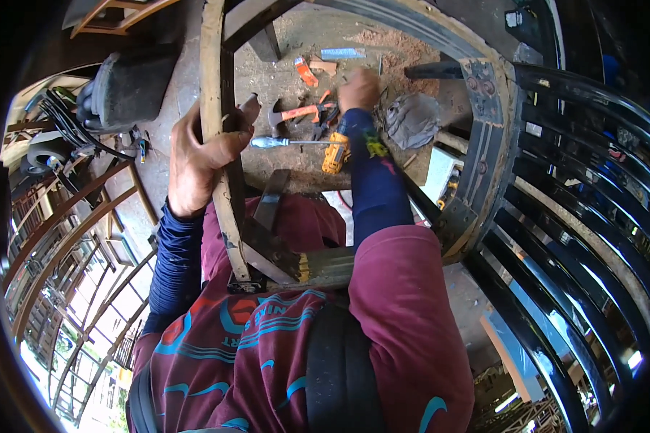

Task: Repairing the wooden frame of a chair using manual tools.

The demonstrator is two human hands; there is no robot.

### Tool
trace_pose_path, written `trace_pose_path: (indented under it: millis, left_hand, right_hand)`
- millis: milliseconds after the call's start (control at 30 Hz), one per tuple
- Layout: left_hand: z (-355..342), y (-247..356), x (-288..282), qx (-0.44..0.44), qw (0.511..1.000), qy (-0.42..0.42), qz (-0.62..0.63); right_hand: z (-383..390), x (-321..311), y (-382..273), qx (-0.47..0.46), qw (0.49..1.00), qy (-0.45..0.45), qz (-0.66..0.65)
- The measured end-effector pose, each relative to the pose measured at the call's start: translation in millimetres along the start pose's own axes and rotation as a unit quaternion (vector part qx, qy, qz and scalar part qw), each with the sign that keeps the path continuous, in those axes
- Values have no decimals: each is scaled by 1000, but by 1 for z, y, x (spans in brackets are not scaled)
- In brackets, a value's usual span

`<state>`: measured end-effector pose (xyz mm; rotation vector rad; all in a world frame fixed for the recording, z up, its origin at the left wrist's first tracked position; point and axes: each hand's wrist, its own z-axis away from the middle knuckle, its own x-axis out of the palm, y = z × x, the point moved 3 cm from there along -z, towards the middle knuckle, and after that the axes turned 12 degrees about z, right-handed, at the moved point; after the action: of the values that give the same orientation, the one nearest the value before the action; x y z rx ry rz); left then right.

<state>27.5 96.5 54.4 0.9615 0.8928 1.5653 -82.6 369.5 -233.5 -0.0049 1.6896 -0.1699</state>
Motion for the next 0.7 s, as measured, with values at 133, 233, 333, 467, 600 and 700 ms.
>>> trace_pose_path:
  millis: [133,233,333,467,600,700]
  left_hand:
    - [0,-1,0,6,1000,6,14]
    - [0,-4,0,5,1000,7,25]
    - [4,-2,-1,-6,1000,21,23]
    - [0,-4,0,2,1000,11,15]
    - [2,-3,0,4,1000,11,24]
    - [0,-3,0,4,1000,5,8]
  right_hand:
    - [-16,-16,80,119,990,-70,25]
    - [-10,-12,118,102,989,-105,23]
    - [3,-5,145,152,969,-184,67]
    - [30,15,203,146,946,-258,128]
    - [47,22,188,220,849,-471,-89]
    - [56,25,170,241,765,-596,34]
